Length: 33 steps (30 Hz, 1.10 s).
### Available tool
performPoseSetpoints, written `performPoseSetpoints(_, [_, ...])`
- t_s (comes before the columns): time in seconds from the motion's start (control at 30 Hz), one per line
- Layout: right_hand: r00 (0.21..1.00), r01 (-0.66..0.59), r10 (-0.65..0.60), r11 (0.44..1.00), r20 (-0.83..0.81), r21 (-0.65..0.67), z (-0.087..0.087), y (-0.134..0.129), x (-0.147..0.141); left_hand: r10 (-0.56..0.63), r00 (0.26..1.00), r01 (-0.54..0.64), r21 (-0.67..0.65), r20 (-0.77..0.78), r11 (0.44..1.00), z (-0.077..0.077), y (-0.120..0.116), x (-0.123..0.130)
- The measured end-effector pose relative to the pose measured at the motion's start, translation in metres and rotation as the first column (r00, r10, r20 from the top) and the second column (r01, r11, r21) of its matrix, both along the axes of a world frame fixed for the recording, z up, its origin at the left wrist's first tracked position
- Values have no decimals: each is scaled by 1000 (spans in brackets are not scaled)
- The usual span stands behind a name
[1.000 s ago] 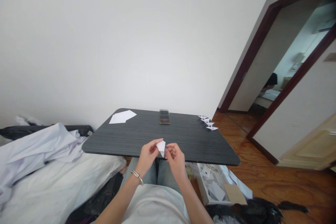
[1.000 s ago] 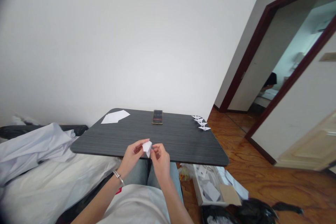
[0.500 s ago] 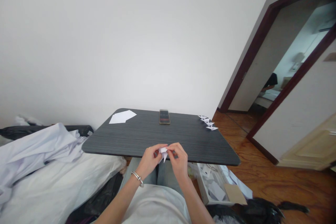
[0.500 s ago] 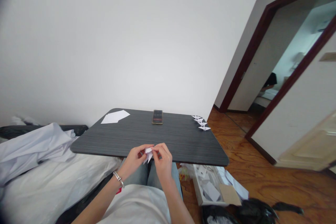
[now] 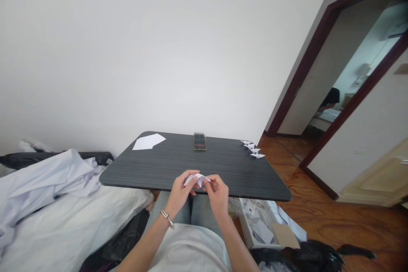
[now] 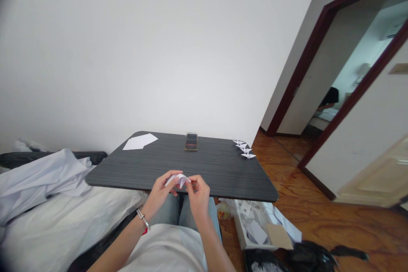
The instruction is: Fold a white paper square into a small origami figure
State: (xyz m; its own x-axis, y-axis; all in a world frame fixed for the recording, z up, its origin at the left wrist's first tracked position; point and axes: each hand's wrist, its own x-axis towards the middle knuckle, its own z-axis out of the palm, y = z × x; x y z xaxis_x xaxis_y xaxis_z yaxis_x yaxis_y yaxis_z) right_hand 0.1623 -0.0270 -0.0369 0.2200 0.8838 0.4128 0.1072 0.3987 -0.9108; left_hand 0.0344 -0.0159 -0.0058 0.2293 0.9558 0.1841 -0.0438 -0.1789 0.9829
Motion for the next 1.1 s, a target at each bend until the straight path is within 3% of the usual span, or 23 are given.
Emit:
performPoseSetpoints(0.37, [998,-56,56,998,0,-16,0,-2,-1,53,998,-52,29,-28,998,1,0,0])
performPoseSetpoints(0.63, [976,46,-78,987,203,155,4,-4,2,93,992,-87,77,-88,993,-1,0,-1])
performPoseSetpoints(0.83, [939,-31,-60,965,340,259,7,-5,6,68,992,-57,97,-109,994,-2,1,-2])
performPoseSetpoints(0.97, [939,-48,-37,970,341,237,9,-6,6,91,988,-78,108,-121,991,-3,3,-3])
performPoseSetpoints(1.1, [971,-30,0,992,239,120,12,-7,5,144,976,-111,196,-162,974,-2,1,-4])
